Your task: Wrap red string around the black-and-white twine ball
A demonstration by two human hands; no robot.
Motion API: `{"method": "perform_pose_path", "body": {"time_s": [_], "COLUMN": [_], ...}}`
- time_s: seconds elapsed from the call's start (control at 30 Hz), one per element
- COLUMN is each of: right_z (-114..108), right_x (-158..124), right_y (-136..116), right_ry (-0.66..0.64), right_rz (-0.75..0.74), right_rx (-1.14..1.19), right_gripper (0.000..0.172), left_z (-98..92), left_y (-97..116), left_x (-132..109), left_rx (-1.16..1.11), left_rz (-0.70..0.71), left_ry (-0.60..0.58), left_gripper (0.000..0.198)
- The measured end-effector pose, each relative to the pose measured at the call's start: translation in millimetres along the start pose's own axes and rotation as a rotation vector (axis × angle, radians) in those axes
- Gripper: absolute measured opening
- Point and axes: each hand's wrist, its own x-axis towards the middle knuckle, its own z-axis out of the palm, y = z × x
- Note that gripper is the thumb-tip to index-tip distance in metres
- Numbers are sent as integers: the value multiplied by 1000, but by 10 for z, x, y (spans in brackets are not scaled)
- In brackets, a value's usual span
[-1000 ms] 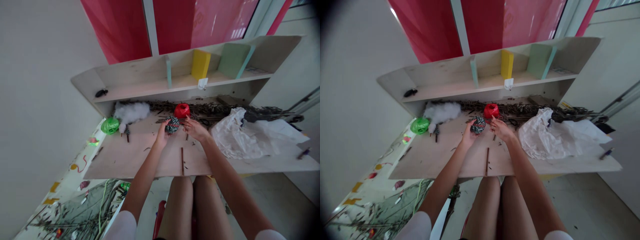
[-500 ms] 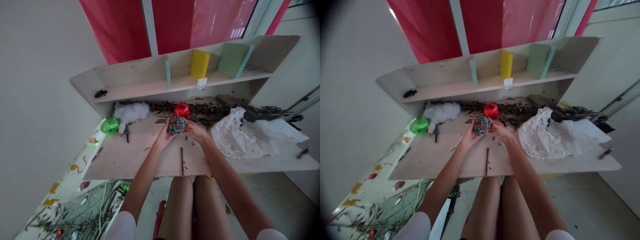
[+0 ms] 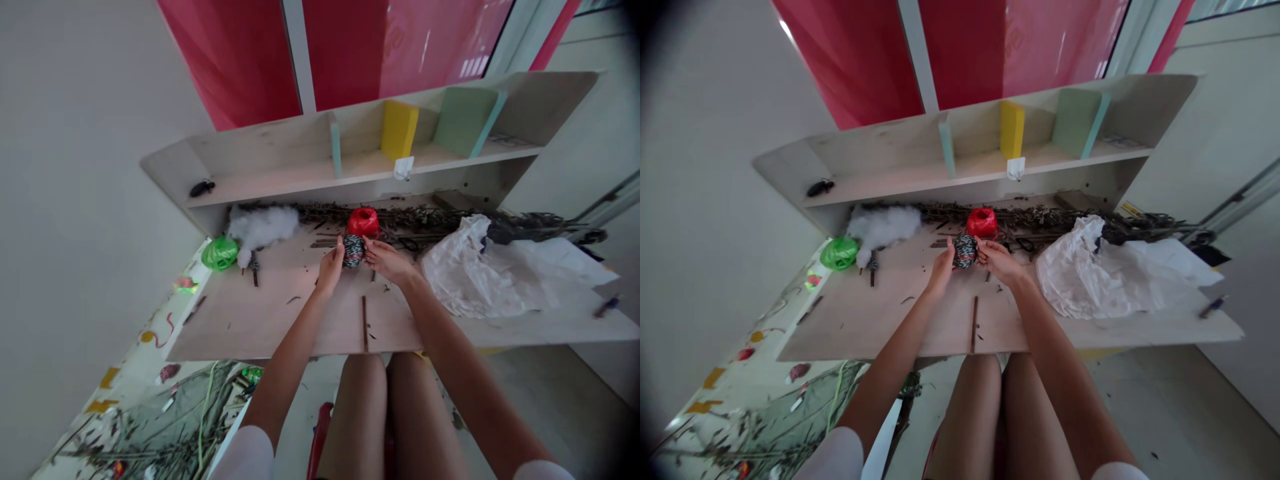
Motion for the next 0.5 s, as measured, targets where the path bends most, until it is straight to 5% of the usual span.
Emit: {"method": "perform_pose_path", "body": {"time_s": [0.13,0.27,0.5], "right_z": [7,6,-40], "right_x": [-12,-23,3], "right_y": [-3,-26,-24], "right_ry": [-47,-69,-32], "right_rz": [16,58,57], "right_rx": [-8,28,43], "right_gripper": [30,28,24], "left_z": [79,69,-16], "left_y": [25,51,98], "left_x": [-55,-52,-25], "left_rx": [117,5,-225], "left_rz": [95,2,-138], "left_ry": [11,46,-59], "left_gripper": [36,41,41]}}
